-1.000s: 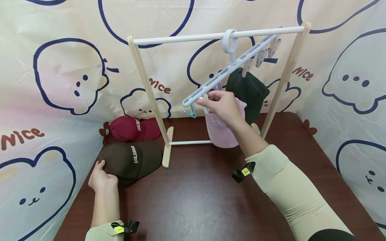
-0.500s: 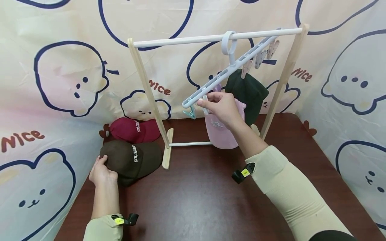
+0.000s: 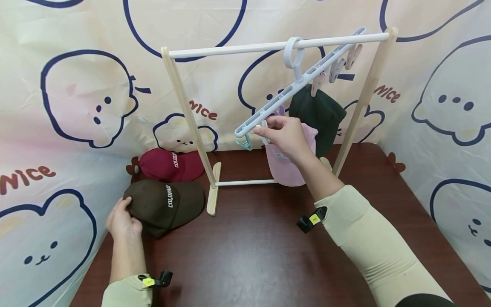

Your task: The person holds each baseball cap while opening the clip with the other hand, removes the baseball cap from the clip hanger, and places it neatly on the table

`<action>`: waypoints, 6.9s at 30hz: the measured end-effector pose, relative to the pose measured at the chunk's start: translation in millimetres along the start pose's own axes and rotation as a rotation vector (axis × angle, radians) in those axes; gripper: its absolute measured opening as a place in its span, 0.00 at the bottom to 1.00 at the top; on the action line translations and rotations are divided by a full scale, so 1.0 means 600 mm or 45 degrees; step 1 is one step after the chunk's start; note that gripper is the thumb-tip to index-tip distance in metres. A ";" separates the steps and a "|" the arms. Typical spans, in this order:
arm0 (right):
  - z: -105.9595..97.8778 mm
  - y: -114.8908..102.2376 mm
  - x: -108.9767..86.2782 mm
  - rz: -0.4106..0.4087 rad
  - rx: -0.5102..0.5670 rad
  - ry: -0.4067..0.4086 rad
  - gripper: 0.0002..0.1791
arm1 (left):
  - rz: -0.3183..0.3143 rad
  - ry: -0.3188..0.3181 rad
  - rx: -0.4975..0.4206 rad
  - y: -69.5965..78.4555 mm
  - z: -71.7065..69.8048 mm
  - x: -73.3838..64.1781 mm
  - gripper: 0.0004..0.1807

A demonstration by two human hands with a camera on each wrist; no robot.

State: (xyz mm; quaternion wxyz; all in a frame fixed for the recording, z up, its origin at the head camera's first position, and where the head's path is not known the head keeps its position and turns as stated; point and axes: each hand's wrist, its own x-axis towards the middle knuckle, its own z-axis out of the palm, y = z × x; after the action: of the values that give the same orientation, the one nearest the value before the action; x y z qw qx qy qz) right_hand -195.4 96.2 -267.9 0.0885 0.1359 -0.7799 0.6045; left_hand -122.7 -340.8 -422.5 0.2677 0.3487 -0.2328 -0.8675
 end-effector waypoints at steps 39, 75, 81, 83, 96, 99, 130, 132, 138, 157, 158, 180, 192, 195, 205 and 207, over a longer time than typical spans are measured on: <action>-0.012 0.007 -0.017 -0.063 0.024 -0.071 0.22 | 0.899 -1.522 1.016 -0.170 0.247 -0.274 0.20; -0.039 -0.005 -0.034 -0.220 0.017 0.210 0.18 | 0.748 -1.534 0.863 -0.200 0.288 -0.324 0.18; -0.041 -0.002 -0.023 -0.250 -0.164 0.384 0.22 | 0.756 -1.540 0.839 -0.200 0.289 -0.323 0.18; -0.039 -0.001 -0.019 -0.225 -0.190 0.343 0.25 | 0.742 -1.543 0.836 -0.202 0.286 -0.323 0.17; -0.023 -0.009 -0.003 -0.236 -0.139 0.260 0.21 | 0.532 -1.549 1.027 -0.222 0.266 -0.319 0.18; -0.025 -0.009 -0.003 -0.252 -0.144 0.252 0.19 | 0.445 -1.597 1.350 -0.226 0.261 -0.316 0.18; -0.073 -0.005 0.000 -0.204 -0.186 0.331 0.17 | 0.886 -1.770 1.373 -0.281 0.327 -0.423 0.34; -0.078 -0.005 0.001 -0.202 -0.166 0.317 0.17 | 0.932 -1.776 1.399 -0.287 0.329 -0.423 0.35; -0.094 -0.003 0.009 -0.191 -0.120 0.280 0.18 | 1.039 -1.793 1.496 -0.306 0.339 -0.423 0.43; -0.113 -0.012 0.008 -0.052 0.103 0.155 0.21 | 1.173 -1.732 1.629 -0.323 0.374 -0.406 0.22; -0.114 -0.013 0.007 -0.037 0.110 0.140 0.21 | 1.167 -1.721 1.623 -0.321 0.374 -0.405 0.22; -0.121 -0.029 0.019 0.018 0.040 0.109 0.18 | 1.078 -1.620 1.412 -0.329 0.384 -0.409 0.15; -0.117 -0.026 0.023 0.039 0.110 0.195 0.14 | 1.105 -1.582 1.381 -0.331 0.383 -0.415 0.15; -0.114 -0.025 0.024 0.026 0.092 0.215 0.15 | 1.105 -1.565 1.389 -0.330 0.383 -0.417 0.14; -0.112 -0.025 0.027 -0.001 0.142 0.217 0.15 | 1.140 -1.580 1.330 -0.332 0.383 -0.414 0.12; -0.111 -0.025 0.027 0.001 0.138 0.217 0.15 | 1.144 -1.581 1.330 -0.332 0.383 -0.412 0.12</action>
State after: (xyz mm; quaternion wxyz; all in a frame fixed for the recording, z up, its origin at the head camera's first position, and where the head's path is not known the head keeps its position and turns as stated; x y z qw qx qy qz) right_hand -207.8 155.6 -232.0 0.1467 0.0882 -0.7358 0.6552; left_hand -198.7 13.0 -272.3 0.2151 -0.2250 -0.8091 -0.4984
